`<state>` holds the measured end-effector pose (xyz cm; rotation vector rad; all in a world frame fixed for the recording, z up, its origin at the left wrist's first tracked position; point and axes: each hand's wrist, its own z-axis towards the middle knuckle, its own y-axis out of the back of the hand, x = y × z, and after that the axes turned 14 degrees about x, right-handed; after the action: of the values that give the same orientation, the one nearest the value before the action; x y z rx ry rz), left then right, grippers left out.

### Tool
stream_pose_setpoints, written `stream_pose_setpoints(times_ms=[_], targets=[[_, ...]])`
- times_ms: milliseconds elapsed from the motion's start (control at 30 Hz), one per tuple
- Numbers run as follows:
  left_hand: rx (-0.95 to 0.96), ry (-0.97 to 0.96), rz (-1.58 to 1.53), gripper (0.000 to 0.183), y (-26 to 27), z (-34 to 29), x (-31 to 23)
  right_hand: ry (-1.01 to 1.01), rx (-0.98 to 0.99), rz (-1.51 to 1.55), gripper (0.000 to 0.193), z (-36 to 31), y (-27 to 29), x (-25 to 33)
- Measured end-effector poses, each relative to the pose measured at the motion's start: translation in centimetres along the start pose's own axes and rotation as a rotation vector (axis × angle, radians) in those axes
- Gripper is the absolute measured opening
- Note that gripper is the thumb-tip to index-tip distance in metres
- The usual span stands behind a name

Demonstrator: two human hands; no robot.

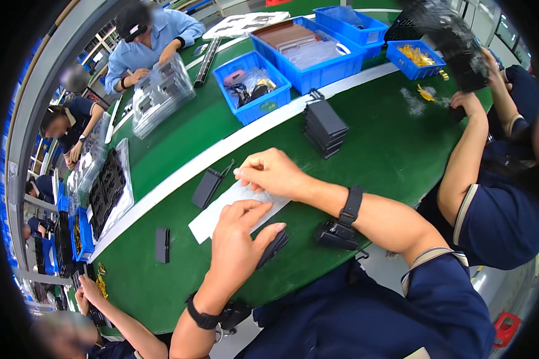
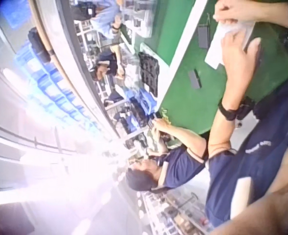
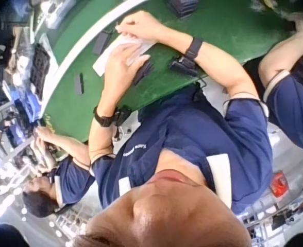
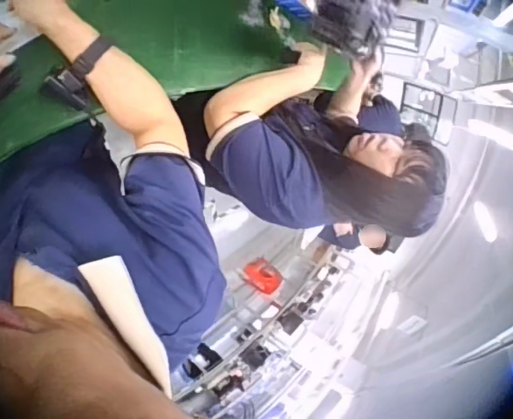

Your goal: Assembling electronic components by fitting wires and parts into plastic housings at a factory workstation.

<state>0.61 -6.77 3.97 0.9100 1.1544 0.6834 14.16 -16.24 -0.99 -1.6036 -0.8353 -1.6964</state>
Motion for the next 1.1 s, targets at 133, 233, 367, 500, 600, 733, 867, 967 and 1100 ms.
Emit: stream_pose_setpoints(times_ms=[133,233,367,500,600,733,867,967,1100], targets=[[0.036,0.130,-0.632,0.043,2.9,2.2,-3.0,0.029,-0.017,-0.186,0.016,-0.2,0.4,-0.2],[0.005,0.121,-0.817,0.059,2.7,4.8,-3.4,0.150,-0.043,-0.282,0.012,-0.2,0.1,-0.6],[-0.110,0.254,-1.002,0.083,2.4,8.7,-1.1,0.159,-0.152,-0.404,0.013,0.0,-0.4,-0.6],[-0.193,0.322,-1.108,0.091,2.1,10.9,2.8,0.069,-0.037,-0.419,0.017,-0.7,-0.3,0.6],[-0.185,0.320,-1.237,0.093,2.0,11.6,4.2,0.011,-0.135,-0.248,0.014,-0.4,-0.1,-0.1],[-0.147,0.335,-1.273,0.092,1.3,12.3,5.3,-0.158,-0.182,0.071,0.025,0.1,0.6,0.2],[-0.118,0.326,-1.257,0.088,0.6,12.8,5.7,-0.032,-0.385,0.496,0.068,0.7,1.8,0.0],[-0.140,0.306,-1.200,0.085,0.7,13.1,5.8,0.318,-0.421,0.604,0.086,0.9,3.0,0.0],[-0.140,0.291,-1.222,0.082,1.1,13.0,5.9,0.379,-0.280,0.734,0.092,0.8,3.6,1.0]])
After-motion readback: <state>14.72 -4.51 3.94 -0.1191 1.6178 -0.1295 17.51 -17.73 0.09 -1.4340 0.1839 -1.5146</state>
